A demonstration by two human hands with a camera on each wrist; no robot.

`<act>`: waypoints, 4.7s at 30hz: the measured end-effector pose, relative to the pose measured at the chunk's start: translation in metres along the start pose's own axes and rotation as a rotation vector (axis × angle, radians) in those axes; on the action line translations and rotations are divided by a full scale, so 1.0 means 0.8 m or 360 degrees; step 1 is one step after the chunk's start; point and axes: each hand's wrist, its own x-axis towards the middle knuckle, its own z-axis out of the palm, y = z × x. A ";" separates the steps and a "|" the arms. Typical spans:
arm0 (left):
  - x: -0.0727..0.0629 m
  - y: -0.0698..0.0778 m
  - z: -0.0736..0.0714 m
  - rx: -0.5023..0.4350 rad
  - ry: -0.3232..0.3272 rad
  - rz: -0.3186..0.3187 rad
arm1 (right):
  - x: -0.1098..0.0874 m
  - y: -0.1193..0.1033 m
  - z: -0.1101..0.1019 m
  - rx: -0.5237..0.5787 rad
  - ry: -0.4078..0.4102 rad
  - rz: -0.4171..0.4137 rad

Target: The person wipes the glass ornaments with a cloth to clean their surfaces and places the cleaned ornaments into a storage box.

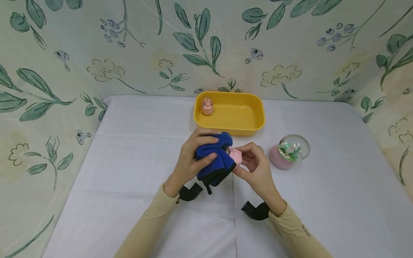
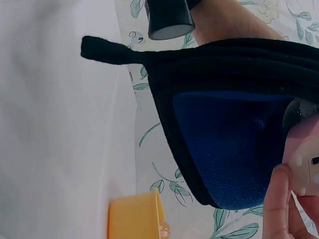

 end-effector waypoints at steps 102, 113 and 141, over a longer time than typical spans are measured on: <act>-0.010 0.001 0.008 -0.0006 -0.0334 -0.0316 | 0.019 -0.008 -0.011 -0.0271 -0.0025 -0.0806; -0.008 0.002 0.013 0.0007 -0.0303 -0.0214 | 0.013 0.001 -0.007 -0.0330 0.0241 -0.0599; -0.002 -0.002 0.011 -0.0055 -0.0145 -0.0124 | 0.014 -0.001 -0.024 -0.0724 -0.0058 -0.0757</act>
